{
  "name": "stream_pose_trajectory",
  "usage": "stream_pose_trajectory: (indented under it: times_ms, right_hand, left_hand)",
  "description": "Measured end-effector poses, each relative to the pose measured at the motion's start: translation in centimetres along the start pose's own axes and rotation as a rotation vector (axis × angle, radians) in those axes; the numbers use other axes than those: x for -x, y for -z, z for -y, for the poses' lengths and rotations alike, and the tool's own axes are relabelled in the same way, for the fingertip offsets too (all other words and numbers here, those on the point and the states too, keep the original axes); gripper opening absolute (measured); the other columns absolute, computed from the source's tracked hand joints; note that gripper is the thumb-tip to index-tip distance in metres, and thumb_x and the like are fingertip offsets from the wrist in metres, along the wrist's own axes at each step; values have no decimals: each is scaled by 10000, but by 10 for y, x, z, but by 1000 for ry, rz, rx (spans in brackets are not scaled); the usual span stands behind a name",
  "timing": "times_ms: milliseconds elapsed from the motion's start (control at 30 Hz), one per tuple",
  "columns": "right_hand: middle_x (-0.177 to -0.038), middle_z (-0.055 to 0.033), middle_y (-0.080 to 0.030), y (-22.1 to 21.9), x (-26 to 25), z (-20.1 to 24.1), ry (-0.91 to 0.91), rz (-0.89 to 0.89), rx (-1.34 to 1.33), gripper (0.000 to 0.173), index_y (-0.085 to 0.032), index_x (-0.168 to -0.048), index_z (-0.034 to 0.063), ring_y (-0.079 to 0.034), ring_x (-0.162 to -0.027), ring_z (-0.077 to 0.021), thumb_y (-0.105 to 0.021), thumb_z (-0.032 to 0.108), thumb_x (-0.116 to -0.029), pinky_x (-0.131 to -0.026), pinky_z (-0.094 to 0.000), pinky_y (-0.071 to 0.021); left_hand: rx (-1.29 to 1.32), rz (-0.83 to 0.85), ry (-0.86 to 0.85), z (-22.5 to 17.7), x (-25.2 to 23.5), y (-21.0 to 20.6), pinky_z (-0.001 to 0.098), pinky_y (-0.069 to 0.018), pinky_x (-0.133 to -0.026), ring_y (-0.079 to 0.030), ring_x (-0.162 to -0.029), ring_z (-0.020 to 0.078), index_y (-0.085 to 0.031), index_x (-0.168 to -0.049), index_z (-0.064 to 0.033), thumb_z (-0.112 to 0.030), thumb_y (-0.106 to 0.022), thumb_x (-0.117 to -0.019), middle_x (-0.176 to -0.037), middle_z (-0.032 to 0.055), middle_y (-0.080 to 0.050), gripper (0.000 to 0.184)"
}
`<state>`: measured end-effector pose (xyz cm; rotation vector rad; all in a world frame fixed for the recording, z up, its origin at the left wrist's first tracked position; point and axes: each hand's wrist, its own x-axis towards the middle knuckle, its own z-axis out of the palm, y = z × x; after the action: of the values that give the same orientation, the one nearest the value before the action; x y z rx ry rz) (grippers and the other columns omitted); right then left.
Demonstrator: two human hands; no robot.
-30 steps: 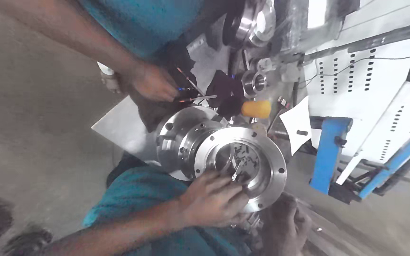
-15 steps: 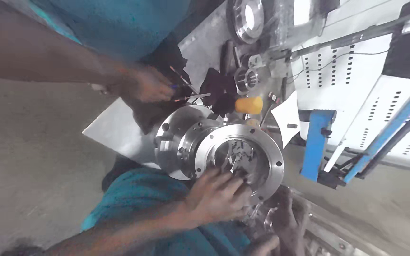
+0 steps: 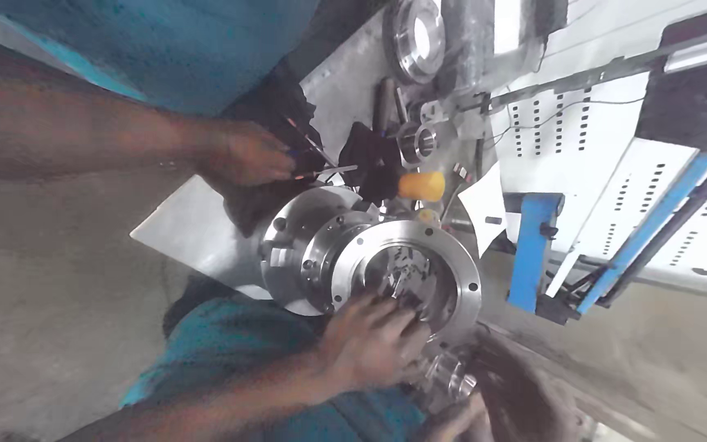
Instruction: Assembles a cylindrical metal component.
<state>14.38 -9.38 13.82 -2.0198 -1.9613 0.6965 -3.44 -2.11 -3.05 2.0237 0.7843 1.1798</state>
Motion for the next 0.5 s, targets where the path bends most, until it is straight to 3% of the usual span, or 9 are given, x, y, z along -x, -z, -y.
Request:
stream_pose_trajectory:
  times_ms: [67,100,200,233,300,400,500]
  right_hand:
    - [-1138,-102,-769,4,-1,-9,170,59,178,234,-726,-1148,39,-721,-1106,-149,-623,194,-1005,-999,-299,-569]
    - [-1146,-114,-767,6,-5,-13,252,87,238,219,-739,-1135,35,-705,-1146,-153,-627,170,-1004,-1038,-280,-537]
    - [-1256,-136,-730,22,-10,-28,452,226,366,281,-707,-1262,33,-660,-1253,-220,-598,149,-1031,-1102,-320,-502]
    - [-1248,-127,-735,27,-14,-28,494,261,440,268,-694,-1269,46,-679,-1223,-229,-586,137,-1042,-1079,-336,-521]
    - [-1106,-94,-768,33,-20,-29,577,259,538,216,-708,-1215,85,-727,-1077,-217,-595,128,-1035,-993,-340,-563]
    - [-966,-47,-631,38,-29,-51,700,181,526,140,-663,-1130,143,-621,-947,-163,-582,203,-1033,-966,-304,-482]
    - [-1049,-56,-672,33,-37,-56,767,139,507,117,-654,-1064,131,-645,-1047,-143,-595,226,-1029,-1039,-301,-465]
  left_hand:
    - [5,1,-14,1,0,1,388,-557,-651,-686,-732,231,-671,-869,-151,-492,-641,-882,-827,41,-705,343]
    - [6,0,-16,2,0,1,385,-545,-639,-671,-711,228,-664,-856,-147,-488,-640,-886,-802,39,-689,343]
    - [18,14,-17,2,0,3,373,-531,-624,-645,-685,219,-653,-847,-150,-469,-652,-884,-770,29,-660,321]
    - [20,14,-18,3,0,3,373,-533,-628,-646,-687,218,-657,-851,-155,-467,-656,-882,-774,28,-664,313]
    - [25,20,-17,3,1,4,377,-537,-646,-652,-704,217,-666,-876,-166,-472,-650,-900,-793,27,-673,308]
    - [31,17,-20,4,1,3,379,-537,-648,-657,-717,221,-673,-894,-169,-470,-652,-898,-819,30,-688,301]
    - [30,44,-13,3,1,4,379,-523,-615,-649,-707,222,-668,-896,-185,-475,-648,-896,-815,25,-677,290]
